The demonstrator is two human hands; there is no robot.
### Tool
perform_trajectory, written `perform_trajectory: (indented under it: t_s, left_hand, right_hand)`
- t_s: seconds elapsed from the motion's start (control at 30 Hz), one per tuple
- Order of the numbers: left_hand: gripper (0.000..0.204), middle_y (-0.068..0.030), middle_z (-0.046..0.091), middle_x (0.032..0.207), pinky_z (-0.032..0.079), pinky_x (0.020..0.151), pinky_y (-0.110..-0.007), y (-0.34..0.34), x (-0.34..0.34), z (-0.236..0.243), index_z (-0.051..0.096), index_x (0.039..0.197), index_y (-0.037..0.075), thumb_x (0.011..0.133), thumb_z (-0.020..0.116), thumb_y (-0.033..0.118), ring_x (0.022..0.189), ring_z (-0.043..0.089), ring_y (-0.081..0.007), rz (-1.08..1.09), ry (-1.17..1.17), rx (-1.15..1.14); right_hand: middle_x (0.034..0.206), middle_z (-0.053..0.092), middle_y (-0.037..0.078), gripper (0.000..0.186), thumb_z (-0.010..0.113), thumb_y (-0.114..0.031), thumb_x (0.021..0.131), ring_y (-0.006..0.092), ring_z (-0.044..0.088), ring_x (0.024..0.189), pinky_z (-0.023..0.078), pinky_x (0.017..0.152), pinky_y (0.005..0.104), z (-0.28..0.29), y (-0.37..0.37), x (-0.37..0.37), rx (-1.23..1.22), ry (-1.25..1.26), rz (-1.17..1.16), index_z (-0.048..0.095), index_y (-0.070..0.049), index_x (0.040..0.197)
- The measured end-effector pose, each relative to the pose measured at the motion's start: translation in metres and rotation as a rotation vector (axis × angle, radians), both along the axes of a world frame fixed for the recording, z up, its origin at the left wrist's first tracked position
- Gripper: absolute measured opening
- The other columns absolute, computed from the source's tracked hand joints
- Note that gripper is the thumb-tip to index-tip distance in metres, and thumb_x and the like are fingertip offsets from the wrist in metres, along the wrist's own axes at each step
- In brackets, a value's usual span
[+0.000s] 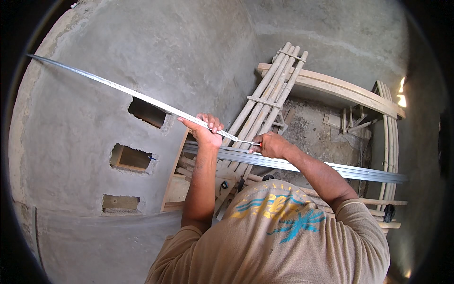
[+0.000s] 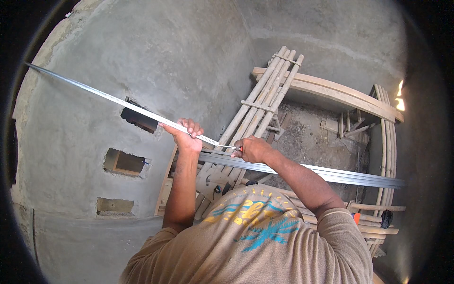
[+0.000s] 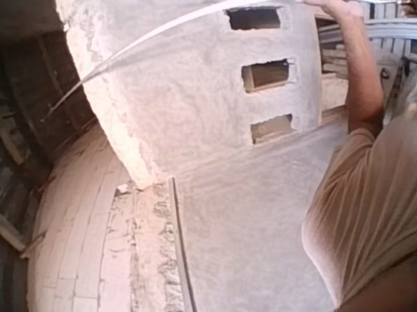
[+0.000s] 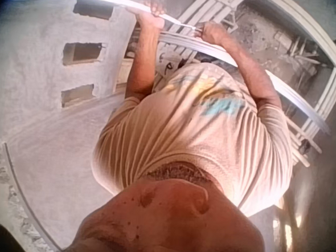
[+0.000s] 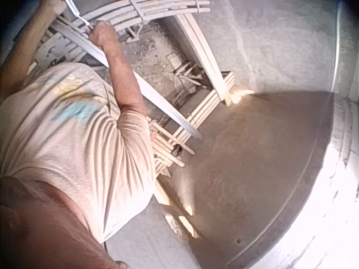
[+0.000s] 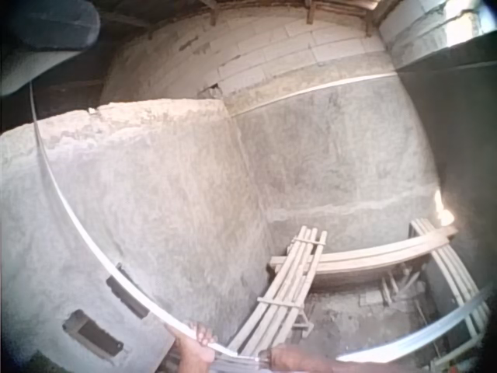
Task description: The person measures a metal strip with a measuring tape, marks it with a pencil, and then cuts the strip using shears.
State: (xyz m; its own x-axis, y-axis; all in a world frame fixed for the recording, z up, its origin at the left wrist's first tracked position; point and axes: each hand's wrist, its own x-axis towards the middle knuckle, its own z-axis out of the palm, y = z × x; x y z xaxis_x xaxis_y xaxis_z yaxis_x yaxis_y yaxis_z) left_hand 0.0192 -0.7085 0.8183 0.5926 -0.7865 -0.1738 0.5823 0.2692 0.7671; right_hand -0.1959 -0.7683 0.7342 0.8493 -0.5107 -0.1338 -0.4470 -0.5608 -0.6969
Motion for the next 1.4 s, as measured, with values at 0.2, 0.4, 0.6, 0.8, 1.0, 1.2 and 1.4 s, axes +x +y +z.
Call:
perform_trajectory:
  t_s: [0.2,0.4,0.6,0.8,1.0,1.2,1.4]
  left_hand:
    - [0.083,0.002,0.032,0.051,0.026,0.045,-0.028,-0.001,0.003,-0.006,0.038,0.069,0.017,0.076,0.028,0.099,0.041,0.03,-0.0129,0.0,-0.018,-0.02]
    - [0.082,0.0021,0.031,0.051,0.026,0.047,-0.029,-0.003,0.004,-0.004,0.037,0.069,0.017,0.077,0.028,0.099,0.042,0.029,-0.013,0.009,-0.021,-0.007]
    - [0.082,0.0021,0.031,0.052,0.028,0.05,-0.029,0.002,0.0,0.004,0.036,0.069,0.017,0.077,0.028,0.098,0.044,0.029,-0.0129,-0.015,-0.024,-0.009]
    - [0.08,0.003,0.034,0.054,0.029,0.048,-0.029,-0.001,-0.012,0.022,0.039,0.07,0.017,0.078,0.032,0.096,0.044,0.029,-0.0115,-0.01,-0.001,-0.064]
    - [0.082,0.0031,0.032,0.052,0.027,0.048,-0.027,0.002,-0.015,0.026,0.039,0.068,0.017,0.075,0.032,0.098,0.043,0.029,-0.0112,-0.039,-0.006,-0.065]
    - [0.081,0.0042,0.033,0.052,0.026,0.045,-0.026,0.003,-0.019,0.03,0.039,0.068,0.017,0.075,0.035,0.097,0.043,0.029,-0.01,-0.059,-0.001,-0.09]
    - [0.081,0.0042,0.033,0.051,0.027,0.045,-0.026,0.001,-0.023,0.034,0.04,0.067,0.017,0.075,0.036,0.097,0.042,0.03,-0.0099,-0.069,-0.012,-0.1]
  right_hand:
    - [0.099,0.074,0.019,0.04,0.07,-0.048,0.093,0.0376,0.069,0.103,0.056,0.088,0.0482,0.01,0.006,0.001,-0.053,0.067,-0.047,0.073,-0.009,0.105]
    - [0.097,0.074,0.021,0.036,0.07,-0.045,0.093,0.0386,0.071,0.097,0.056,0.085,0.0479,-0.024,0.01,-0.006,-0.147,0.13,0.019,0.075,-0.01,0.104]
    - [0.085,0.07,0.019,0.038,0.071,-0.043,0.094,0.0324,0.067,0.082,0.051,0.077,0.0437,-0.016,0.033,-0.025,0.301,-0.189,-0.081,0.07,-0.006,0.101]
    - [0.074,0.063,0.013,0.037,0.068,-0.043,0.097,0.0264,0.061,0.074,0.049,0.072,0.0413,0.006,0.042,-0.014,0.359,-0.201,-0.14,0.069,-0.005,0.1]
    - [0.07,0.061,0.008,0.037,0.067,-0.041,0.099,0.02,0.058,0.07,0.048,0.07,0.0382,0.019,0.042,-0.012,0.434,-0.232,-0.179,0.071,-0.004,0.103]
    - [0.07,0.059,0.006,0.037,0.068,-0.039,0.099,0.0174,0.056,0.071,0.048,0.069,0.0368,0.021,0.046,-0.012,0.464,-0.26,-0.184,0.071,-0.002,0.103]
    - [0.07,0.059,0.006,0.038,0.068,-0.039,0.099,0.0167,0.055,0.071,0.047,0.068,0.0369,0.014,0.046,-0.013,0.486,-0.296,-0.19,0.07,-0.001,0.102]
